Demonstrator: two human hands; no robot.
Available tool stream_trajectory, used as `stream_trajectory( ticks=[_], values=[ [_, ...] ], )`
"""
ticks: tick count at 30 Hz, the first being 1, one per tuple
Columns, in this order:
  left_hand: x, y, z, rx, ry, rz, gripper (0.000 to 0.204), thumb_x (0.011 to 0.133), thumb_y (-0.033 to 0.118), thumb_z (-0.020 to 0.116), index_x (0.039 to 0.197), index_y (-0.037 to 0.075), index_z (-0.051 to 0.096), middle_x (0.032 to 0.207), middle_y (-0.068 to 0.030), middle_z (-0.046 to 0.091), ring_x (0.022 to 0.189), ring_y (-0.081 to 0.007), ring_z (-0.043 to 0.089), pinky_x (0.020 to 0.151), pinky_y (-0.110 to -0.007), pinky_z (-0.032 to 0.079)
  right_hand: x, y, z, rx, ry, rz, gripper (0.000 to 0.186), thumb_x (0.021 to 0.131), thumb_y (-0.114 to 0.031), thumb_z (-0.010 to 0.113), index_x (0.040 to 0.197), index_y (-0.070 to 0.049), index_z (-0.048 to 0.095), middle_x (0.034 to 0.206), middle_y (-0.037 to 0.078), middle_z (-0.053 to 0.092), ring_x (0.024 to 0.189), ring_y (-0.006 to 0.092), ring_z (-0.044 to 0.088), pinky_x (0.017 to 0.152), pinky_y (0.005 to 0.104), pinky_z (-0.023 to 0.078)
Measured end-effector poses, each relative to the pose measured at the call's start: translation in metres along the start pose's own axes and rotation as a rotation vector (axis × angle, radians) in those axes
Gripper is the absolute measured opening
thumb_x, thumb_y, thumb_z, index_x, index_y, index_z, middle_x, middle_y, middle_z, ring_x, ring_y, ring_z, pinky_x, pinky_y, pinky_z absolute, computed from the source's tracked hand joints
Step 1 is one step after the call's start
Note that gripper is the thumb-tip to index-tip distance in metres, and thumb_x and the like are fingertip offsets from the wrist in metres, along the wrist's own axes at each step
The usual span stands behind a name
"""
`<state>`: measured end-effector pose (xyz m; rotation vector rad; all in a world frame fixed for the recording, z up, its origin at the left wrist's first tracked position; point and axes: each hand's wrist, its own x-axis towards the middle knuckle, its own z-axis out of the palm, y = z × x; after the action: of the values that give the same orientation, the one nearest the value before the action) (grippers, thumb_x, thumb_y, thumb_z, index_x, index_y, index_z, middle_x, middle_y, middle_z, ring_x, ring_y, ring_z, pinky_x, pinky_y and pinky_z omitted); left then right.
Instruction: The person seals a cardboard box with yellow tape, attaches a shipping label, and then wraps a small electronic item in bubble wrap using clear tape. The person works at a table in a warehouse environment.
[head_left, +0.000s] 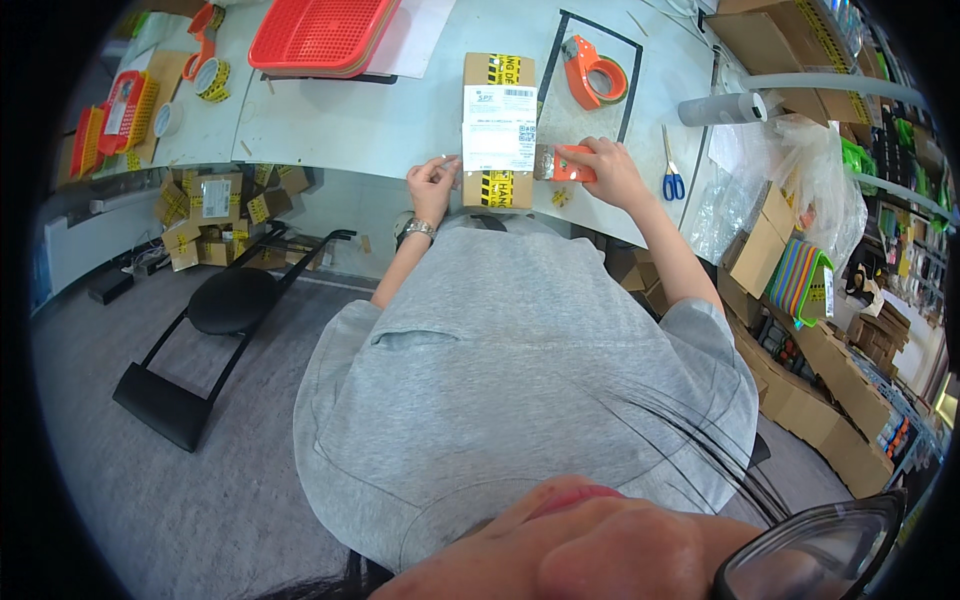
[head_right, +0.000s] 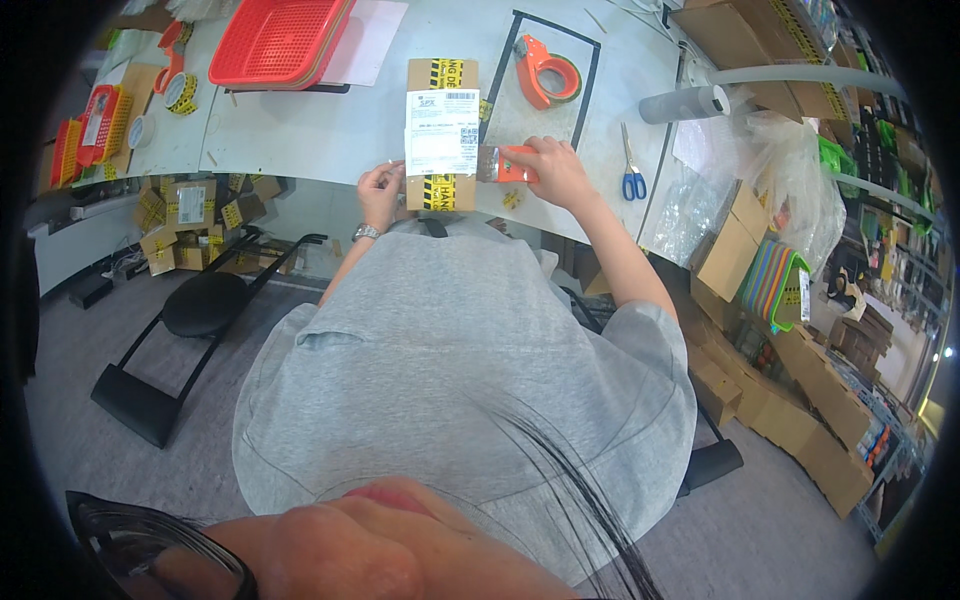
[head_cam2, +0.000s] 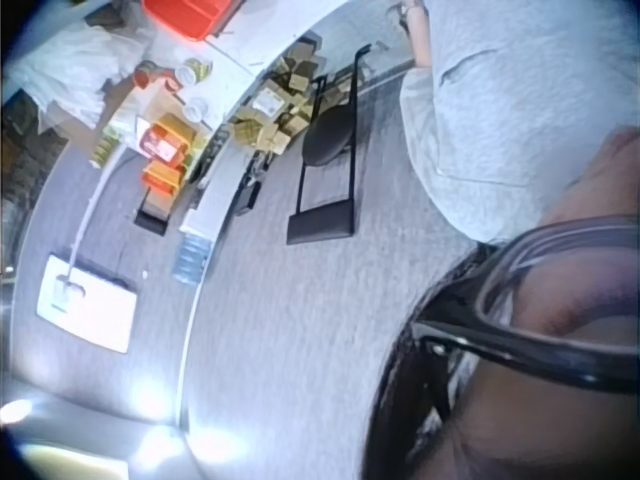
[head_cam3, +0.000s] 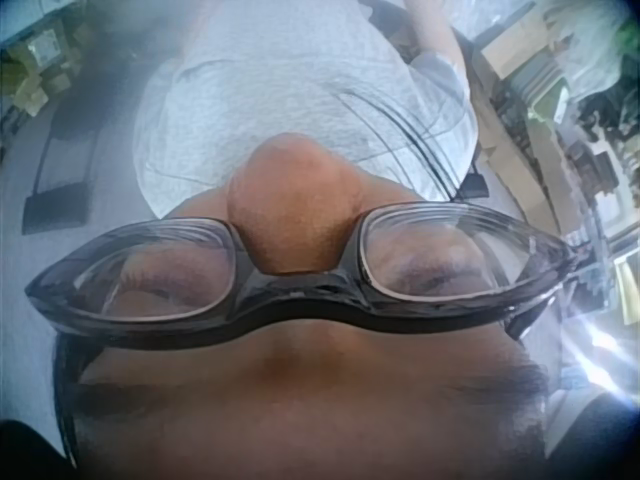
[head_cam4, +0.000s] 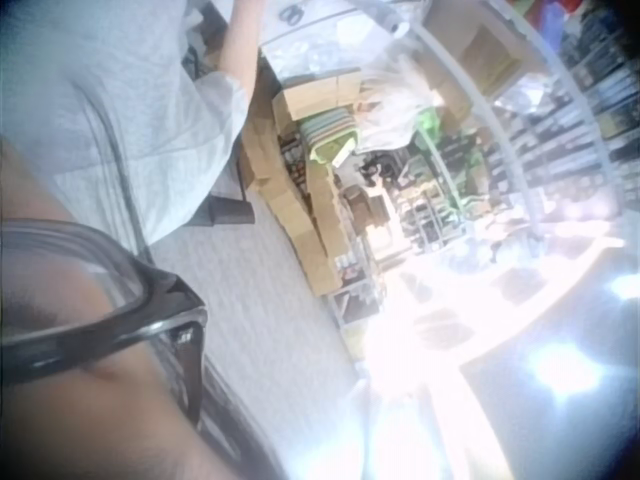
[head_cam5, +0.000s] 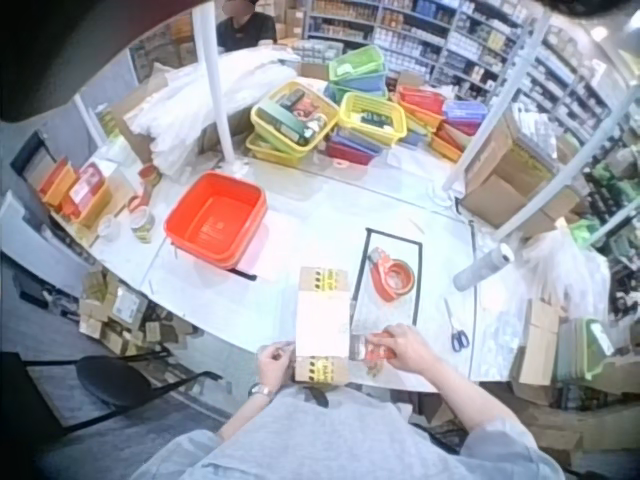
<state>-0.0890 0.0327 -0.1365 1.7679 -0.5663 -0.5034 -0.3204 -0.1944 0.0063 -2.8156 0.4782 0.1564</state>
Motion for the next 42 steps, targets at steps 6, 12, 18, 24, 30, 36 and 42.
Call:
stream_trajectory(
  ticks=[6, 12, 18, 24, 30, 36, 42],
  values=[
    [-0.005, 0.013, 0.004, 0.345, 0.195, 0.146, 0.056, 0.090, 0.028, 0.074, 0.127, -0.008, 0.051, 0.089, -0.0081, 0.066, 0.084, -0.0187, 0.063, 0.081, -0.030, 0.050, 0.006, -0.002, -0.006, 0.005, -0.005, -0.011, 0.061, 0.078, -0.007, 0.067, 0.133, -0.030, 0.064, 0.104, 0.007, 0.062, 0.099, 0.0266, 0.061, 0.084, 0.0407, 0.045],
    [-0.008, 0.045, 0.020, -0.247, -0.408, 0.033, 0.068, 0.108, 0.029, 0.042, 0.156, -0.006, 0.010, 0.162, -0.0220, 0.023, 0.147, -0.0269, 0.030, 0.118, -0.034, 0.027, 0.000, -0.007, -0.004, 0.100, -0.003, 0.032, 0.062, 0.075, -0.008, 0.068, 0.133, -0.028, 0.064, 0.101, 0.008, 0.062, 0.096, 0.0288, 0.062, 0.085, 0.0419, 0.047],
    [-0.003, 0.032, 0.011, -0.426, -0.567, -0.269, 0.078, 0.106, 0.046, 0.038, 0.158, -0.003, 0.006, 0.165, -0.0191, 0.014, 0.152, -0.0249, 0.013, 0.122, -0.034, 0.015, -0.006, -0.008, -0.002, 0.112, 0.050, 0.000, 0.069, 0.070, -0.008, 0.072, 0.135, -0.026, 0.062, 0.098, 0.011, 0.062, 0.092, 0.0311, 0.063, 0.083, 0.0420, 0.053],
    [0.031, 0.071, -0.029, 0.225, -0.785, -0.143, 0.078, 0.105, 0.050, 0.037, 0.156, -0.005, 0.017, 0.160, -0.0238, 0.025, 0.151, -0.0309, 0.019, 0.122, -0.041, 0.018, -0.016, -0.027, 0.002, 0.208, 0.010, 0.052, 0.069, 0.067, -0.010, 0.072, 0.134, -0.025, 0.063, 0.102, 0.012, 0.061, 0.093, 0.0313, 0.064, 0.083, 0.0428, 0.053],
    [0.028, 0.108, -0.001, 0.713, -0.298, 0.677, 0.066, 0.101, 0.034, 0.044, 0.154, -0.001, 0.028, 0.160, -0.0198, 0.030, 0.150, -0.0354, 0.023, 0.121, -0.047, 0.020, -0.020, -0.042, 0.012, 0.178, 0.030, 0.076, 0.072, 0.068, -0.014, 0.076, 0.138, -0.024, 0.060, 0.105, 0.012, 0.061, 0.095, 0.0316, 0.065, 0.082, 0.0422, 0.055],
    [0.016, 0.106, 0.034, 0.842, -0.401, 0.646, 0.070, 0.098, 0.037, 0.048, 0.154, 0.000, 0.028, 0.162, -0.0161, 0.027, 0.150, -0.0267, 0.025, 0.122, -0.046, 0.020, -0.050, -0.020, -0.031, 0.250, -0.068, 0.164, 0.074, 0.069, -0.016, 0.075, 0.139, -0.029, 0.058, 0.102, 0.011, 0.062, 0.089, 0.0331, 0.067, 0.077, 0.0425, 0.056],
    [0.014, 0.120, 0.035, 0.862, -0.411, 0.622, 0.081, 0.093, 0.045, 0.056, 0.153, -0.002, 0.029, 0.161, -0.0185, 0.027, 0.151, -0.0274, 0.023, 0.122, -0.049, 0.019, 0.000, -0.052, -0.028, -0.087, -0.223, 0.049, 0.050, 0.072, -0.012, 0.072, 0.121, -0.018, 0.067, 0.096, 0.011, 0.066, 0.085, 0.0283, 0.071, 0.068, 0.0403, 0.057]
  ],
)
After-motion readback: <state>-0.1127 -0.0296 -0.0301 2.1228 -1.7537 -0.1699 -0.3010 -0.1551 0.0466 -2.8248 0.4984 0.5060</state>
